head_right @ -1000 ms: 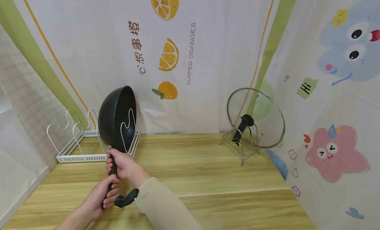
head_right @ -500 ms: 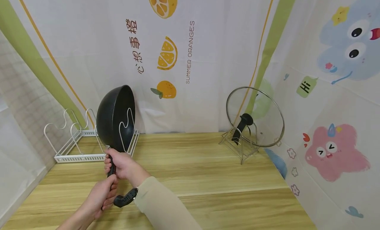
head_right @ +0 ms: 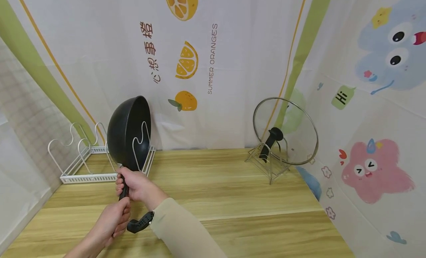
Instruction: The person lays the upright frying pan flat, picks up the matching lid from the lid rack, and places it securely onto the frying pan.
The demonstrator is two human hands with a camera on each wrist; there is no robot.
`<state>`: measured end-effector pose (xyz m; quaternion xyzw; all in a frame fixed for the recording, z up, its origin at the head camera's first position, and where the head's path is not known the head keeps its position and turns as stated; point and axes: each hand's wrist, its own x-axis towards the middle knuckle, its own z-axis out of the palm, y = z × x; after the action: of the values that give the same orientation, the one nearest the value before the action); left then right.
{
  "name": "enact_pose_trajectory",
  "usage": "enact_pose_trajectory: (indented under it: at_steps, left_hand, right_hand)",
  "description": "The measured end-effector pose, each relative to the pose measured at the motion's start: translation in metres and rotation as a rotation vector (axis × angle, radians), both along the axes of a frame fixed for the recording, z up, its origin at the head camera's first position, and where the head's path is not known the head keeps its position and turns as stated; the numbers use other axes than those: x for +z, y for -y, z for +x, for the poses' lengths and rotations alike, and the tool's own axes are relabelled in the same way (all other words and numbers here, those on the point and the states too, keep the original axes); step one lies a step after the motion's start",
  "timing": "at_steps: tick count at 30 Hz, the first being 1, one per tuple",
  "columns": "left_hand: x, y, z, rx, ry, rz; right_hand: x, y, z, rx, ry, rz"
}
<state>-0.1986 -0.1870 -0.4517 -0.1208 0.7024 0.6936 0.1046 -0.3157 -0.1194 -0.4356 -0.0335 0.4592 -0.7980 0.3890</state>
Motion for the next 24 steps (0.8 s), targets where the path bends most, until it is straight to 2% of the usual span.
enact_pose_trajectory:
  at_steps: [13,24]
  left_hand:
    - [0.0013,-0.0011,0.0010,0.016,-0.022,-0.033]
    - [0.0074,-0.0025,0.0030,0.029,-0.029,-0.062]
  right_hand:
    - [0.0019,-0.0006,-0.0002,0.010,-0.015,-0.008]
    - [0.0040,0.0008,-0.0006,0.016,-0.027,-0.025]
